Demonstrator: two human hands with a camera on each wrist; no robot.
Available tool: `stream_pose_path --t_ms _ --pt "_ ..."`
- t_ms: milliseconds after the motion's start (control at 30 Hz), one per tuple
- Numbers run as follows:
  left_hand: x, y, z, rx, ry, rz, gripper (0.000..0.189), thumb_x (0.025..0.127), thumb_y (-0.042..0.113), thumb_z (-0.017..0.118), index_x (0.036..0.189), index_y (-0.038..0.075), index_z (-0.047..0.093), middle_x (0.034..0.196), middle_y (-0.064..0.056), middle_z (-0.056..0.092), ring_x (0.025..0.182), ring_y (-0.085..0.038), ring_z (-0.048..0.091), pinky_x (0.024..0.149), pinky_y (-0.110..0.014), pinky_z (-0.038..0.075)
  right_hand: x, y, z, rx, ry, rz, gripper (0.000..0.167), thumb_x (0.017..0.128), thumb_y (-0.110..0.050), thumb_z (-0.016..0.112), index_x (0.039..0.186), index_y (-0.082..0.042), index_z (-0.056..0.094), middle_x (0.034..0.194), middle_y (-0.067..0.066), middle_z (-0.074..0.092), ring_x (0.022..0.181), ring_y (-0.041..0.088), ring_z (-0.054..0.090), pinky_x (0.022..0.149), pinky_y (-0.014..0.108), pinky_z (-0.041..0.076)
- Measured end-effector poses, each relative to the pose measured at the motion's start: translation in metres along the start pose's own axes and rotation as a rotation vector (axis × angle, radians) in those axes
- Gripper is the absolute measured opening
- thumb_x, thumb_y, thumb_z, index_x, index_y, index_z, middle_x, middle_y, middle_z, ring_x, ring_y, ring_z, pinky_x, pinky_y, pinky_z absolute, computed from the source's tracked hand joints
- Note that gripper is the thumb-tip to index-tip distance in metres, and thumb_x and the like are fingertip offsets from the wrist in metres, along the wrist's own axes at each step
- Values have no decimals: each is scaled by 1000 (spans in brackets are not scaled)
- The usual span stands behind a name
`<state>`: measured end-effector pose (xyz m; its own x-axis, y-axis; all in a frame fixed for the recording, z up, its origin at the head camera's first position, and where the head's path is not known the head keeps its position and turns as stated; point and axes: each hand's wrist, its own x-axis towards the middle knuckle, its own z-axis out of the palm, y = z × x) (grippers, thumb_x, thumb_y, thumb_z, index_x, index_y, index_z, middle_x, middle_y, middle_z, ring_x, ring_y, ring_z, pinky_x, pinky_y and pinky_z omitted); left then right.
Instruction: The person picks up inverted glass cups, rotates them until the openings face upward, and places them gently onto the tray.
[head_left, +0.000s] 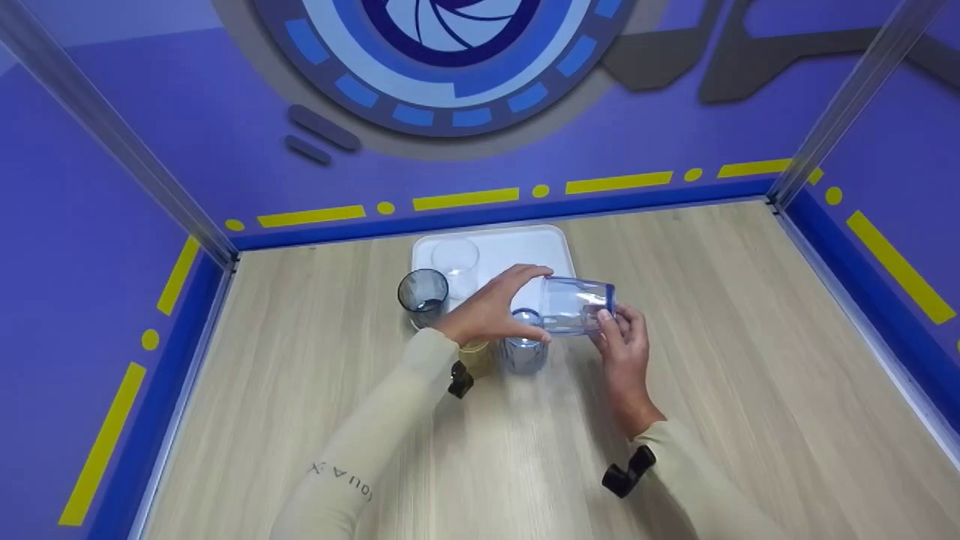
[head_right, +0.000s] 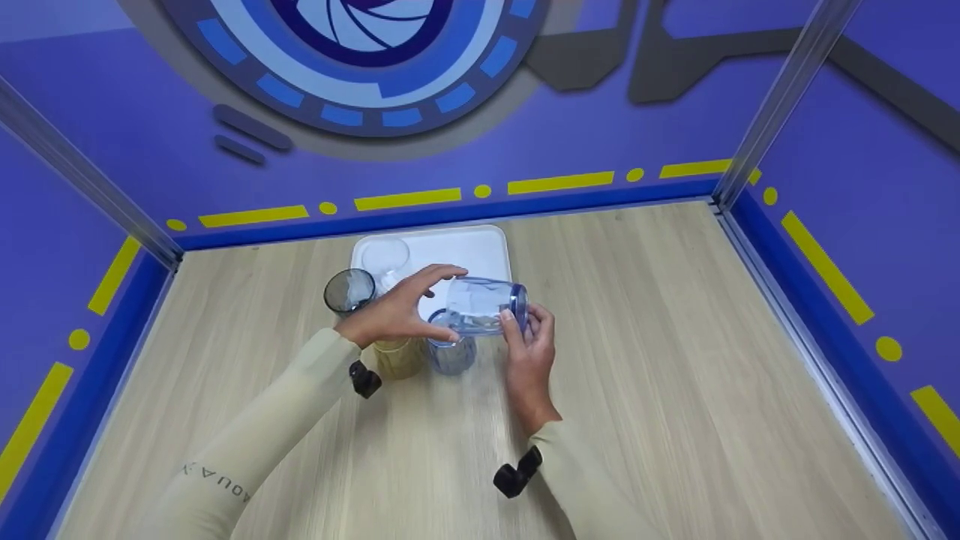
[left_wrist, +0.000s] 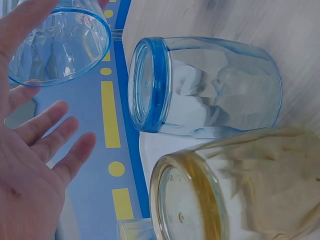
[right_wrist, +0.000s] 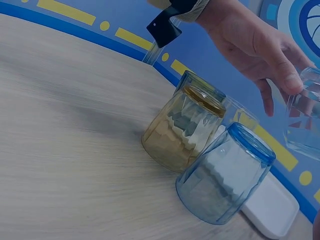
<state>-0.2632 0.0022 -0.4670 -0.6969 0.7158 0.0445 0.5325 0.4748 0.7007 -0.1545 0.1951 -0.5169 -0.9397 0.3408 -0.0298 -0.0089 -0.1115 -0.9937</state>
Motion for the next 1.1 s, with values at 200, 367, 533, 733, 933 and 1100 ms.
stream_pose_path --t_ms 200,367,533,733,933,1100 --pt "-1 2 1 -50 6 -15 89 68 49 84 143 34 40 148 10 41 136 -16 41 112 -41 38 0 0 1 24 -6 12 45 100 -41 46 135 -16 33 135 2 49 125 13 51 110 31 41" --pt "0 3 3 -70 8 -17 86 69 45 85 142 33 41 145 10 44 132 -15 44 108 -39 42 0 1 1 44 -11 4 42 101 -40 44 135 -17 35 133 2 49 124 13 51 110 31 40" --pt "0 5 3 -71 11 -13 86 68 48 84 141 31 41 143 9 46 130 -16 45 106 -37 45 0 2 0 39 -23 -8 42 101 -42 42 134 -17 36 131 1 47 126 13 49 113 35 37" --pt "0 6 2 -69 36 24 85 68 45 85 140 28 42 140 6 48 129 -20 47 101 -35 48 2 3 -1 9 -38 3 47 101 -47 39 137 -17 35 134 -1 43 130 12 44 116 38 34" --pt "0 7 1 -76 63 77 84 68 39 87 139 21 44 138 3 49 127 -20 48 102 -42 48 2 4 0 19 -51 -7 48 101 -45 39 138 -15 34 135 0 43 133 15 43 115 41 35" --pt "-1 7 1 -101 58 71 84 69 39 87 139 24 43 139 4 46 129 -23 47 101 -44 49 2 5 0 48 -60 -19 44 102 -41 37 136 -14 36 135 1 43 135 16 42 115 40 35"
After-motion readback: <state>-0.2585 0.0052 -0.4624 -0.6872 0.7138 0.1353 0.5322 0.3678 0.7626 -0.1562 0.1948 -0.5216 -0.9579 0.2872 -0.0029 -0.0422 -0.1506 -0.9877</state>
